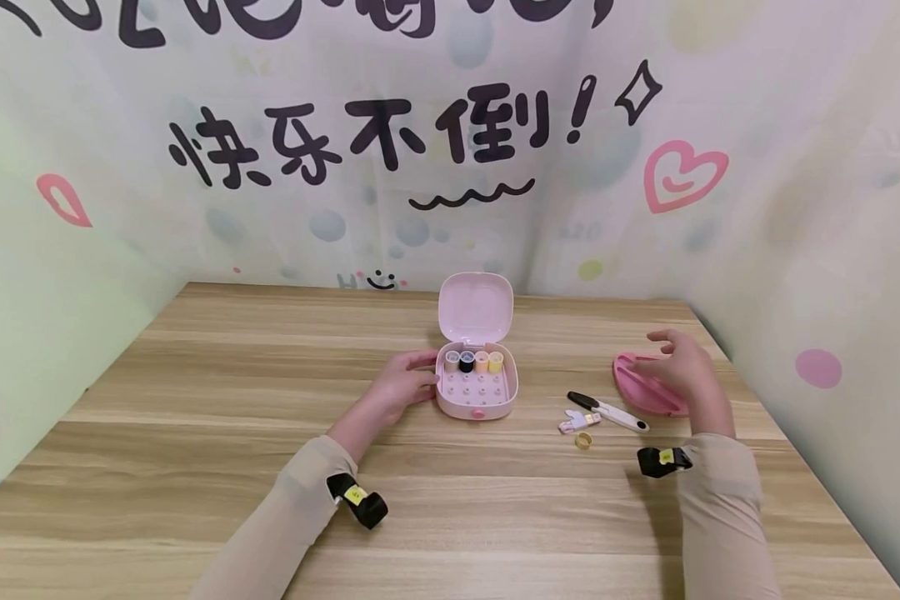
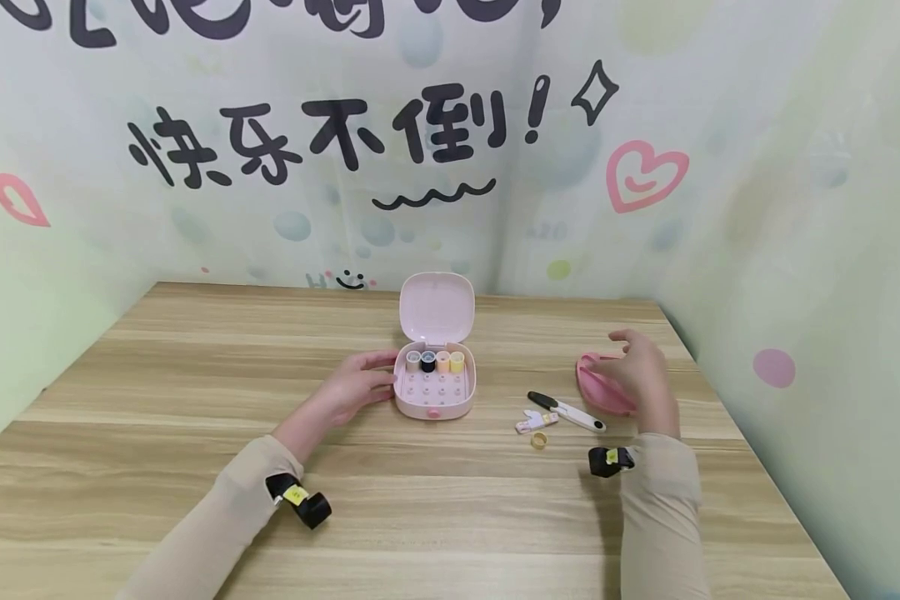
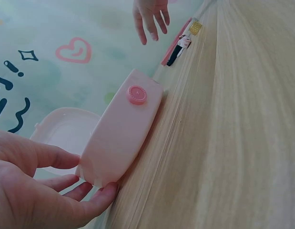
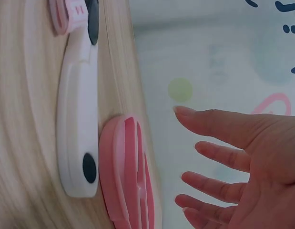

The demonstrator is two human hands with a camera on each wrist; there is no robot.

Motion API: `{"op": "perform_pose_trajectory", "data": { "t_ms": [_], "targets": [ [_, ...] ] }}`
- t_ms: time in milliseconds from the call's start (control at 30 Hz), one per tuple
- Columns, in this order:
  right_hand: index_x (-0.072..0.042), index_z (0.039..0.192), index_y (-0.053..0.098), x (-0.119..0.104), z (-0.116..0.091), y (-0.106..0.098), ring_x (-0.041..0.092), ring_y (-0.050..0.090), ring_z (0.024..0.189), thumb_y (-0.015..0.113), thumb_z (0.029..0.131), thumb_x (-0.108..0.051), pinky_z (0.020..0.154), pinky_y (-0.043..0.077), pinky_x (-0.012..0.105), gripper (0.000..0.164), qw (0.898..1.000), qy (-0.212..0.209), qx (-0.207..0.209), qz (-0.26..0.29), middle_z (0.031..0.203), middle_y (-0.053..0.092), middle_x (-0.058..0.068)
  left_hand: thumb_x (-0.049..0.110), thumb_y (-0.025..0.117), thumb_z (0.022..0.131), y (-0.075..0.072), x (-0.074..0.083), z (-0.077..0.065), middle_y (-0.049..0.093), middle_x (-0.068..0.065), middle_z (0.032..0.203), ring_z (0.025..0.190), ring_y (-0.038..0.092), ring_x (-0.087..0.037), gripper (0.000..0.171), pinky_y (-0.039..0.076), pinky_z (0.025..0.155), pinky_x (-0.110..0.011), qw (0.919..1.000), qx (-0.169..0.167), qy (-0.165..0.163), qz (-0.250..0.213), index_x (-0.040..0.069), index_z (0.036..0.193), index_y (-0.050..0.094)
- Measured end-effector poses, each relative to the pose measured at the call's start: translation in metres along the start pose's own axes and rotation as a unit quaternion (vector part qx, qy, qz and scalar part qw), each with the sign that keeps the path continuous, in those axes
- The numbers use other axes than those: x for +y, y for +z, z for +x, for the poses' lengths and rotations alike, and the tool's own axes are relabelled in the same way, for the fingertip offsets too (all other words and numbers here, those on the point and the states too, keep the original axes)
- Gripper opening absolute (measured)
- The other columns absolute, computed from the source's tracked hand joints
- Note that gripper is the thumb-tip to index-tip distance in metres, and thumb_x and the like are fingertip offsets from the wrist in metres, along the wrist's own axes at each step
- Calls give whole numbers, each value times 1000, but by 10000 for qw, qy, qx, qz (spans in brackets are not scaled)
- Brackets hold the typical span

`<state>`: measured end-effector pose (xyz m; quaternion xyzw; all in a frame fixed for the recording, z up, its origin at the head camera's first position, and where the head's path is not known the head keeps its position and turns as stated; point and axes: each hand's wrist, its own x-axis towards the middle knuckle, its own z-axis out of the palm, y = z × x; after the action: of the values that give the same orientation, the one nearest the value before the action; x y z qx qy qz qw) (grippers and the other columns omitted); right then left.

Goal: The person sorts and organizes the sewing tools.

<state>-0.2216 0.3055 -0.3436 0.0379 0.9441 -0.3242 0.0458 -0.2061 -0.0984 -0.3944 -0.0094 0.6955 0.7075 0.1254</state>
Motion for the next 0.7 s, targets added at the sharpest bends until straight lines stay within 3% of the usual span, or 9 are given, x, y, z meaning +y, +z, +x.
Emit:
{"op": "perform_pose_trajectory", "data": {
  "t_ms": [700],
  "targets": [
    [13,157,26,32,2,-9,62,32,138,75,94,-18,116,35,71,86,9989,267,-358,-112,155,22,50,-14,49,98,0,0,-1,45,-31,158,133,55,-39,53,50,114,-52,10000,-7,36,-24,-14,150,46]
  ]
}}
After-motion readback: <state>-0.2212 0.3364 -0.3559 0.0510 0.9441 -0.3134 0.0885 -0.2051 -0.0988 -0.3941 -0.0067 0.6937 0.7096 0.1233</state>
